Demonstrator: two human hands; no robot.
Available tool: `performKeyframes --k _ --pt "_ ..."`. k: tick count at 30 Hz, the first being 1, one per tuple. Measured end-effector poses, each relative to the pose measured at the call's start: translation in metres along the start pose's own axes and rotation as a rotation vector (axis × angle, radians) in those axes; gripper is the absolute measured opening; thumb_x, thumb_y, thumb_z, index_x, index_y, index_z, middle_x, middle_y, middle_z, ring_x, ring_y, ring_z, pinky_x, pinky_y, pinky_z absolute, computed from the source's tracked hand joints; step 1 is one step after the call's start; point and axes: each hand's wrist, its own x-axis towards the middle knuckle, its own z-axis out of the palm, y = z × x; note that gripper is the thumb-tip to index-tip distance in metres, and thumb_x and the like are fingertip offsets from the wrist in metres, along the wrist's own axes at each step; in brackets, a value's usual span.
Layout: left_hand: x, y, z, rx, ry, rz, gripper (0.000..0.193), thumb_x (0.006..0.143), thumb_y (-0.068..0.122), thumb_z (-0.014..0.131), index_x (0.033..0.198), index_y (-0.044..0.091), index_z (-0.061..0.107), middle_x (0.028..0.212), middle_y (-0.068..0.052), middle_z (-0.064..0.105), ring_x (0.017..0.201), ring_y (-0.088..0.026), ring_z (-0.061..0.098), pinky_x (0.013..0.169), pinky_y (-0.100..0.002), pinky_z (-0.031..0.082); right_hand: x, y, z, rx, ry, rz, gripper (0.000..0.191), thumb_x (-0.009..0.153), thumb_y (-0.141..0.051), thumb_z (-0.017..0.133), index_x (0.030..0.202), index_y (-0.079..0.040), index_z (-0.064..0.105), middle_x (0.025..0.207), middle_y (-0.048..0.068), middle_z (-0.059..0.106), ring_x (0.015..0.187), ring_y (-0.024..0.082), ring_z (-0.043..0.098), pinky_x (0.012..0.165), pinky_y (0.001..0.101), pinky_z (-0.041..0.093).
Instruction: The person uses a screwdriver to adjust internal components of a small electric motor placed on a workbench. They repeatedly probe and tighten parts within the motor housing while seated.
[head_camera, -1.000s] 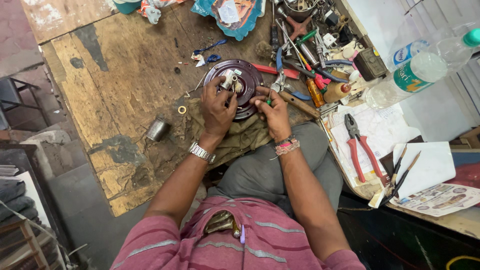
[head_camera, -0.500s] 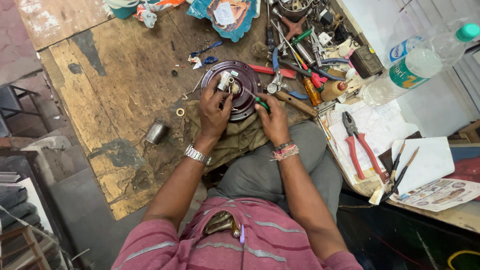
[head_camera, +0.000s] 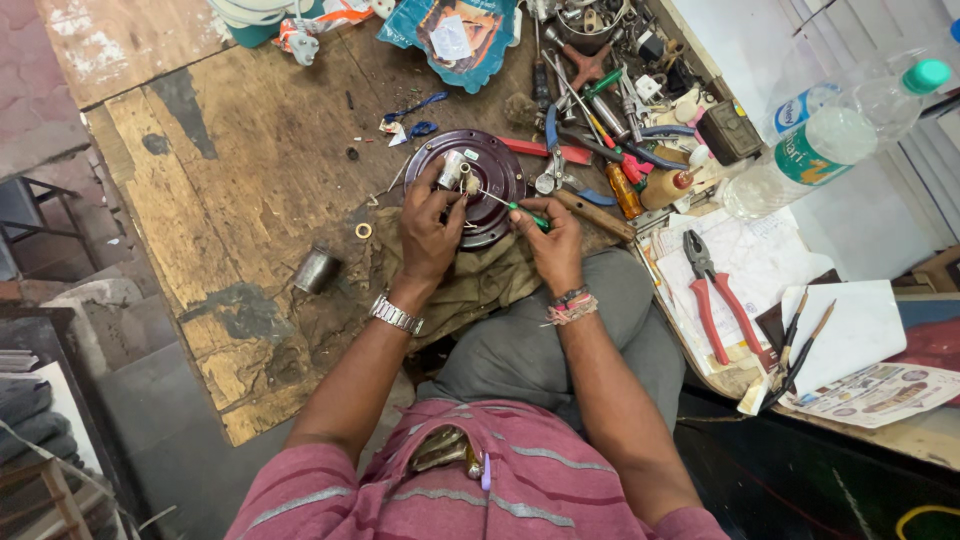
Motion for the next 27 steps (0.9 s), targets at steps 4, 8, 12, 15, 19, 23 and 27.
performKeyframes --k 4,8,12,15,19,23,27 --pt "0.000 0.000 0.000 -0.034 -0.002 -0.014 0.009 0.089 0.006 0.077 0.094 0.000 0.072 0.142 -0.019 0.061 0.126 -0.035 0.062 0.103 -0.043 0.052 0.000 -0.002 0.000 0.012 -0.013 0.030 0.026 0.093 -0.016 0.079 0.111 0.001 0.071 0.093 0.002 0.075 0.082 0.007 0.068 0.073 0.0224 0.054" --pt "0.000 0.001 -0.001 -0.014 -0.002 -0.012 0.009 0.088 0.006 0.078 0.093 0.000 0.073 0.142 -0.019 0.062 0.124 -0.035 0.062 0.103 -0.044 0.051 0.000 -0.001 0.002 0.031 -0.015 0.027 0.025 0.094 -0.015 0.079 0.110 0.002 0.071 0.093 0.003 0.074 0.082 0.007 0.068 0.074 0.0224 0.054" --pt "0.000 0.002 -0.001 0.021 -0.002 0.003 0.009 0.088 0.007 0.077 0.092 0.000 0.073 0.142 -0.020 0.060 0.126 -0.037 0.061 0.105 -0.044 0.050 0.003 0.005 0.006 0.080 -0.021 0.077 0.023 0.097 -0.019 0.075 0.107 0.002 0.071 0.084 0.003 0.073 0.074 0.007 0.067 0.068 0.0221 0.053" --pt "0.000 0.002 0.000 0.028 0.005 0.000 0.009 0.088 0.007 0.077 0.091 0.001 0.072 0.143 -0.019 0.060 0.126 -0.037 0.060 0.105 -0.044 0.050 0.004 0.007 0.007 0.142 -0.032 0.229 0.029 0.105 -0.025 0.071 0.101 0.004 0.070 0.074 0.005 0.069 0.059 0.008 0.055 0.056 0.0231 0.043" --pt "0.000 0.002 0.000 0.037 0.012 0.001 0.009 0.087 0.006 0.078 0.091 0.001 0.072 0.143 -0.018 0.060 0.127 -0.037 0.060 0.106 -0.045 0.049 0.005 0.008 0.008 0.363 -0.031 0.429 0.024 0.098 -0.025 0.071 0.107 -0.003 0.068 0.069 -0.001 0.063 0.051 0.005 0.048 0.044 0.0211 0.035" --pt "0.001 0.002 -0.001 0.019 0.007 -0.017 0.009 0.087 0.006 0.077 0.092 0.001 0.072 0.142 -0.017 0.061 0.125 -0.036 0.061 0.105 -0.045 0.050 0.002 0.007 0.013 0.166 -0.012 0.069 0.023 0.098 -0.018 0.074 0.115 -0.003 0.068 0.085 -0.003 0.067 0.064 0.003 0.055 0.054 0.0201 0.045" --pt "0.003 0.002 -0.002 0.024 0.002 -0.022 0.010 0.087 0.006 0.077 0.091 0.000 0.071 0.141 -0.018 0.062 0.124 -0.036 0.061 0.104 -0.045 0.050 -0.001 0.006 0.014 0.185 -0.003 0.139 0.022 0.098 -0.017 0.072 0.115 -0.004 0.068 0.085 -0.001 0.070 0.063 0.002 0.056 0.052 0.0197 0.044"
